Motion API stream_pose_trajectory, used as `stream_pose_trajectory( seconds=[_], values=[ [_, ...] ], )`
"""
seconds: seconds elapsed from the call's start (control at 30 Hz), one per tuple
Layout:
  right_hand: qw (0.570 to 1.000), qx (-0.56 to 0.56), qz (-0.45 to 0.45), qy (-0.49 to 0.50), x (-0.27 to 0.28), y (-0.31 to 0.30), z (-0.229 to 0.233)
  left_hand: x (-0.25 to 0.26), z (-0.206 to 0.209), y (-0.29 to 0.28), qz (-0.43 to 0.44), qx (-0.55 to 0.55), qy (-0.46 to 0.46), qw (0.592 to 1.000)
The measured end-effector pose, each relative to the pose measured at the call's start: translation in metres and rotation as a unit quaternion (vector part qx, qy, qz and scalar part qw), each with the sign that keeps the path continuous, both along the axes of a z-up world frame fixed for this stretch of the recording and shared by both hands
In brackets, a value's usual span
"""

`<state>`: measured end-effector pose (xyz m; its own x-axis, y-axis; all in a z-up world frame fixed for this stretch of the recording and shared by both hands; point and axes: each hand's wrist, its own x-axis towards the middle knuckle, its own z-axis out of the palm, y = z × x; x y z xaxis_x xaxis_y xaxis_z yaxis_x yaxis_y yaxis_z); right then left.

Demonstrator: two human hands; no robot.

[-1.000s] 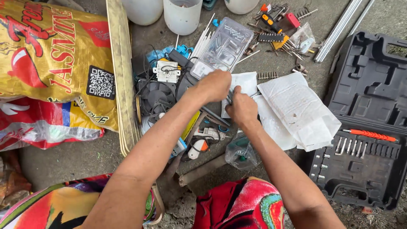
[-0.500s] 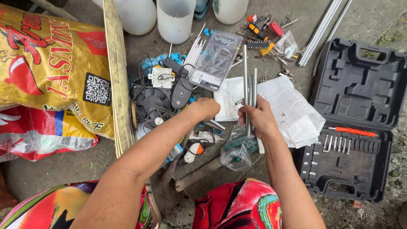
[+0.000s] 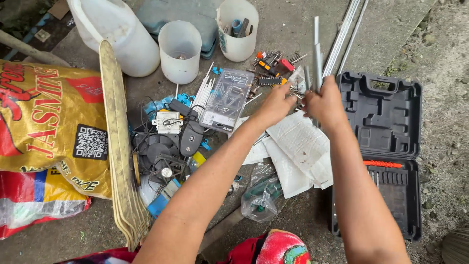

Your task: The person is repairing and organizing various electronic components, including computer fans, wires, and tools on a concrete floor.

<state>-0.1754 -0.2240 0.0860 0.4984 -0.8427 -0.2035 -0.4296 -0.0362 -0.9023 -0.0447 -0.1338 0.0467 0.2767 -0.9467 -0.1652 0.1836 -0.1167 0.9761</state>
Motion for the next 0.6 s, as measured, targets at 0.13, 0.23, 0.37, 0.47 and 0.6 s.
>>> stream_pose_trajectory(
  seconds=[0.13,0.23,0.37,0.47,0.6],
  values=[
    [0.997,0.001,-0.069,0.039,0.006,-0.103,-0.063,-0.015,-0.018,0.038,-0.182,0.256,-0.482,0.818],
    [0.992,0.005,-0.107,0.073,0.028,-0.139,-0.09,-0.012,-0.056,0.056,-0.253,0.323,-0.533,0.74],
    [0.95,-0.154,-0.113,0.246,0.037,-0.221,-0.209,-0.012,-0.078,0.064,-0.226,0.286,-0.58,0.729],
    [0.939,-0.205,-0.137,0.239,0.049,-0.178,-0.157,-0.015,-0.058,0.07,-0.254,0.28,-0.628,0.68],
    [0.891,-0.293,-0.069,0.339,0.051,-0.151,-0.133,-0.015,-0.076,0.07,-0.233,0.262,-0.673,0.651]
  ],
)
